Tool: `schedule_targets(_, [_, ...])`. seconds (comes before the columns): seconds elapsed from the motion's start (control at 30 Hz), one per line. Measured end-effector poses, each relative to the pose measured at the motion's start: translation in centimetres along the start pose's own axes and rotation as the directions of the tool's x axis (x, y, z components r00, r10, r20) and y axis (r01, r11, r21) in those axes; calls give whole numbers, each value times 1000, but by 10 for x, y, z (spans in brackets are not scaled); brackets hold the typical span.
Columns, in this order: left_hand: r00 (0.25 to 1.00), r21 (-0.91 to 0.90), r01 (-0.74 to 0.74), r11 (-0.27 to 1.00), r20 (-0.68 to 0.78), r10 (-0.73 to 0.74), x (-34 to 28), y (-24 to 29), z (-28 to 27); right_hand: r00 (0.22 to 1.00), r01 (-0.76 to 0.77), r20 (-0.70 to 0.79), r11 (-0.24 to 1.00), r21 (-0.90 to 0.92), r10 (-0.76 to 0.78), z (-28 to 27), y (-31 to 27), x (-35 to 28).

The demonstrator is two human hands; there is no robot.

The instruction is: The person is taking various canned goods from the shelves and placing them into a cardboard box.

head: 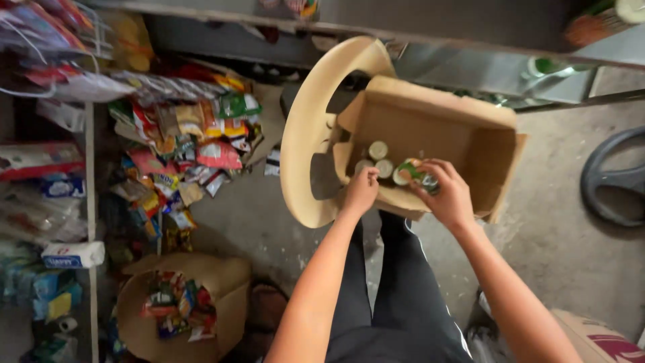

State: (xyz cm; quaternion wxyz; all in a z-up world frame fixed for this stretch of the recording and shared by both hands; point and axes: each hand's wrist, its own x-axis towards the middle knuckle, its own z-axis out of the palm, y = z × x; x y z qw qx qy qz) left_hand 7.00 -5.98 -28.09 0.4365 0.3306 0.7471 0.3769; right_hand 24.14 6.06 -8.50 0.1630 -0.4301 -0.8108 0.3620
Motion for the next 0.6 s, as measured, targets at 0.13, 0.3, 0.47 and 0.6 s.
schedule_targets(0.13, [999,302,32,953,-4,-33,1,25,-22,997,1,-74,1000,8,0,40,35,17])
schedule_targets(0.3, [955,636,-72,769,266,-131,18,19,-8,985,-149,-81,988,30,151,91,62,56])
schedule_targets(0.47, [892,797,-161,583,370,-260,21,-5,10,998,-28,-50,999,25,29,143,52,99])
schedule_targets(0.6, [902,727,-115,677,362,-235,25,-35,23,991,90,104,990,-106,-79,180,53,119])
